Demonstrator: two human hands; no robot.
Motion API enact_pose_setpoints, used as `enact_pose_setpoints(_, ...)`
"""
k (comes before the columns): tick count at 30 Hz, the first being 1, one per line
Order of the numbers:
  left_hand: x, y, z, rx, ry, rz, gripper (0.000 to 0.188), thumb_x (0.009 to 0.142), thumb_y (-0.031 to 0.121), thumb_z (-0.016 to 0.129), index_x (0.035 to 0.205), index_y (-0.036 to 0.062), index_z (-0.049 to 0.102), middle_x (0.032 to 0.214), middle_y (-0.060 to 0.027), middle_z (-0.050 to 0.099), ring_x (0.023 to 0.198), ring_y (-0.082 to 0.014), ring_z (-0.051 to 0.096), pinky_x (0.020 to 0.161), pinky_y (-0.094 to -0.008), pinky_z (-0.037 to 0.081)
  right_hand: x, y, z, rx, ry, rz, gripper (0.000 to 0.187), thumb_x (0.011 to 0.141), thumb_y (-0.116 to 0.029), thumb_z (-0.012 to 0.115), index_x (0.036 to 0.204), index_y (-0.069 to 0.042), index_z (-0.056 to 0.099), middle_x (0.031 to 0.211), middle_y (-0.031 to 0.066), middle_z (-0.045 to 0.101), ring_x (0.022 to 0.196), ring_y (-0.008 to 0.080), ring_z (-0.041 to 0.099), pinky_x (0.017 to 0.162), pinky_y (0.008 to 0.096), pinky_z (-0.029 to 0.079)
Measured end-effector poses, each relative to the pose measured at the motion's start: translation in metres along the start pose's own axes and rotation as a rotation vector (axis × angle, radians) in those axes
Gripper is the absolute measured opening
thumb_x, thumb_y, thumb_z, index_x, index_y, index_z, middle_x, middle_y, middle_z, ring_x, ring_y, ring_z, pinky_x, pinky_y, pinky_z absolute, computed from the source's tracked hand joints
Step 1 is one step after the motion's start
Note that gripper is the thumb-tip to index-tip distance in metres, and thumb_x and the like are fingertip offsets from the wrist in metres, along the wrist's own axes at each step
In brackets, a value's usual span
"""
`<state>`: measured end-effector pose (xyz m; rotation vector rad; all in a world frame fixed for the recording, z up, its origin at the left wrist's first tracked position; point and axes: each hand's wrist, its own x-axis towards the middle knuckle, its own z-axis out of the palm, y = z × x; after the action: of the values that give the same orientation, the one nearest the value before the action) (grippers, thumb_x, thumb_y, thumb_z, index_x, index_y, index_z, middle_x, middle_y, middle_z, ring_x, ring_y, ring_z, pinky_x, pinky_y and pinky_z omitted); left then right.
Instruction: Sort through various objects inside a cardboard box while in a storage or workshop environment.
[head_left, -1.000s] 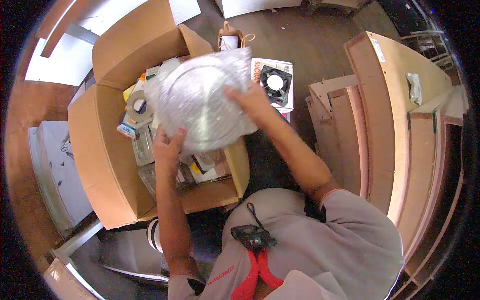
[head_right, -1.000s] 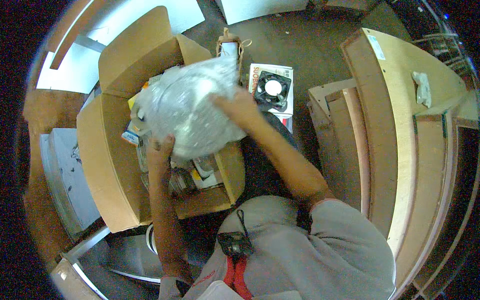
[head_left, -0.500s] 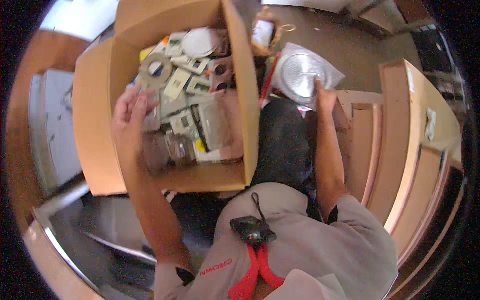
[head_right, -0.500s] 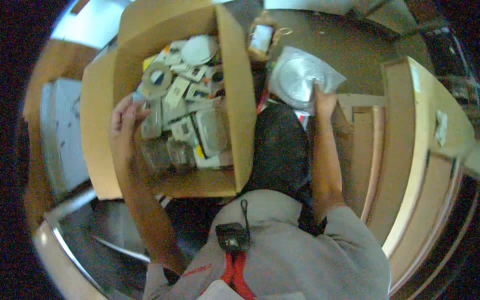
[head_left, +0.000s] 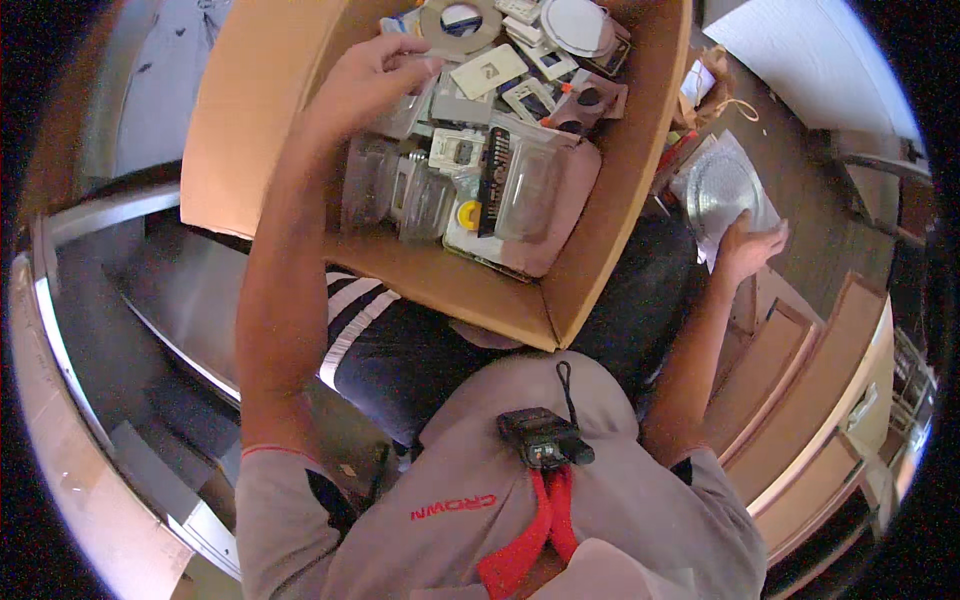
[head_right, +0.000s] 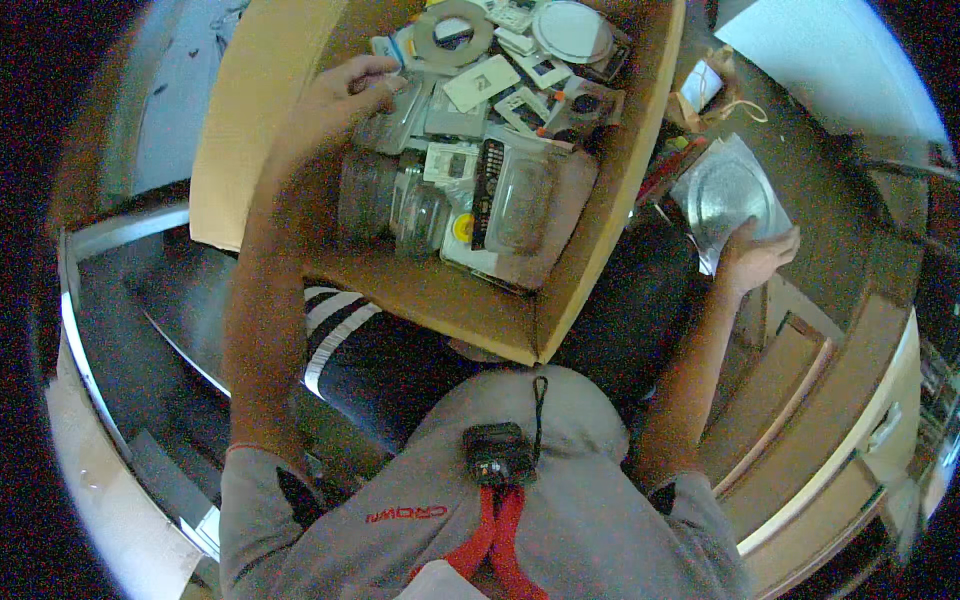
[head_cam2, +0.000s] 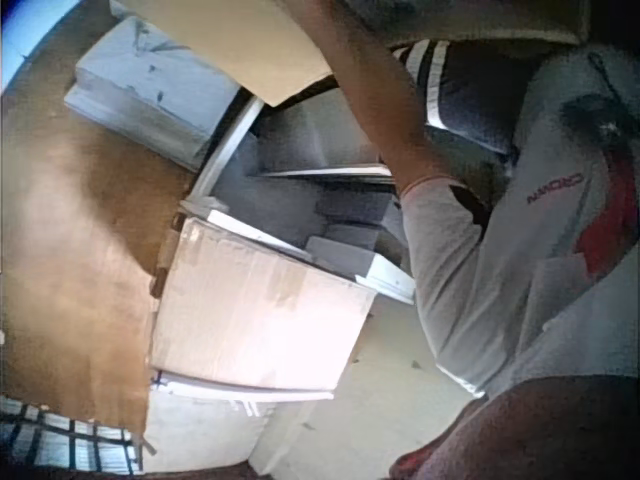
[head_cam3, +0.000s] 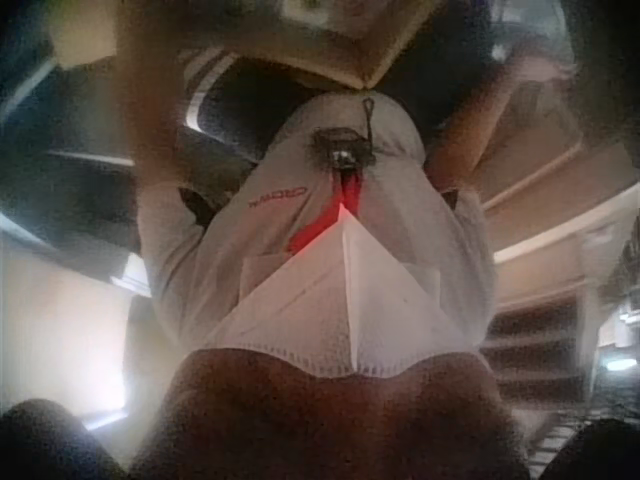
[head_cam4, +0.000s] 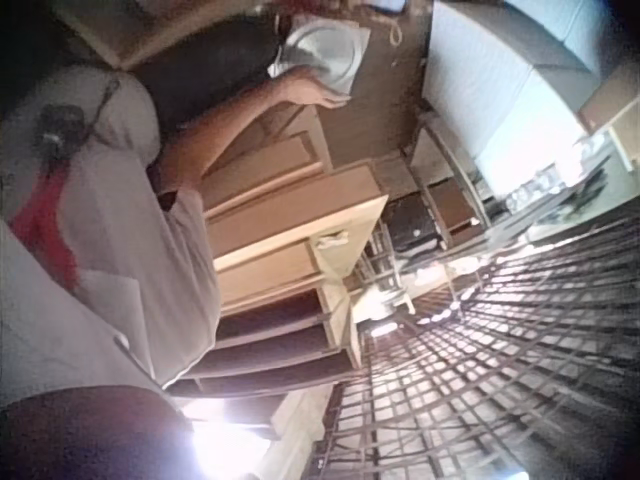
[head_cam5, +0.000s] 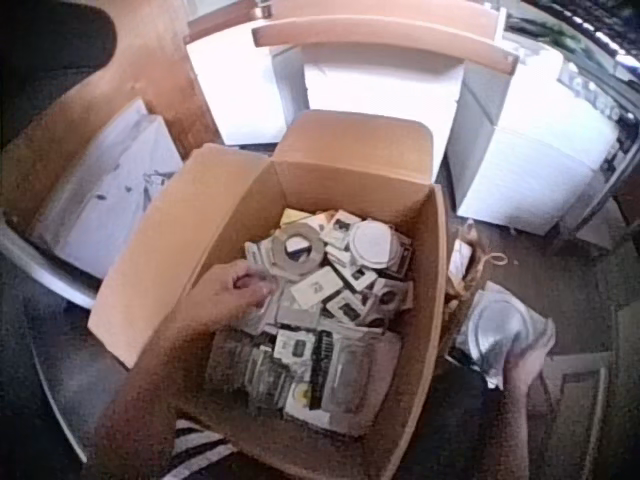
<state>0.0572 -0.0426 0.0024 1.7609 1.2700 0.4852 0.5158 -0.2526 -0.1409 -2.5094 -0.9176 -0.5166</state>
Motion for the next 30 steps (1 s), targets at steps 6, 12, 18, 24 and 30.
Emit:
enact_pose_setpoints(6, 0.013, -0.048, 0.009, 0.177, -0.08, -0.151, 0.045, 0.083, 0.035, 0.066, 0.114, 0.004, 0.061, 0.097, -0.0108, 0.065, 0.09, -0.0177, 0.061, 0.078, -0.0317, 0.049, 0.046, -0.107, -0.039, 0.432, 0.099, -0.18, 0.054, 0.082, -0.028, 0.069, 0.12, 0.007, 0.052, 0.117, 0.0219, 0.057, 0.108, 0.033, 0.056, 0.093, 0.0396, 0.045)
enact_pose_setpoints(12, 0.02, -0.077, 0.032, 0.516, -0.182, -0.149, 0.044, 0.077, 0.036, 0.066, 0.108, 0.0039, 0.064, 0.098, -0.0185, 0.066, 0.092, -0.0326, 0.064, 0.081, -0.0391, 0.05, 0.072, -0.188, 0.009, 0.952, -0.479, -0.187, 0.045, 0.082, -0.026, 0.071, 0.115, 0.002, 0.06, 0.102, 0.011, 0.066, 0.096, 0.0188, 0.06, 0.09, 0.0299, 0.043)
enact_pose_setpoints(18, 0.038, -0.073, 0.021, 0.501, 0.001, -0.054, 0.045, 0.075, 0.031, 0.067, 0.108, 0.0005, 0.063, 0.101, -0.0204, 0.065, 0.096, -0.0345, 0.062, 0.085, -0.0408, 0.048, 0.04, -0.208, 0.027, 0.654, -0.3, -0.433, 0.056, 0.071, -0.022, 0.073, 0.123, -0.008, 0.054, 0.12, 0.0166, 0.055, 0.115, 0.0333, 0.05, 0.1, 0.0423, 0.038)
enact_pose_setpoints(24, 0.147, -0.086, 0.029, 0.69, 0.19, 0.132, 0.058, 0.073, 0.028, 0.073, 0.123, 0.0045, 0.054, 0.114, -0.0188, 0.06, 0.104, -0.0342, 0.059, 0.092, -0.0412, 0.046, 0.039, -0.201, 0.034, 0.971, -0.409, -0.235, 0.045, 0.072, -0.004, 0.059, 0.117, -0.006, 0.058, 0.122, 0.0165, 0.056, 0.117, 0.0317, 0.05, 0.102, 0.0384, 0.036)
enact_pose_setpoints(30, 0.221, -0.109, 0.045, 0.898, 0.255, 0.171, 0.056, 0.072, 0.021, 0.071, 0.124, 0.0086, 0.054, 0.12, -0.0205, 0.055, 0.109, -0.0346, 0.056, 0.093, -0.0422, 0.047, 0.036, -0.211, 0.028, 1.003, -0.417, -0.185, 0.043, 0.072, -0.002, 0.058, 0.115, -0.005, 0.06, 0.117, 0.016, 0.058, 0.112, 0.0307, 0.054, 0.1, 0.036, 0.039)
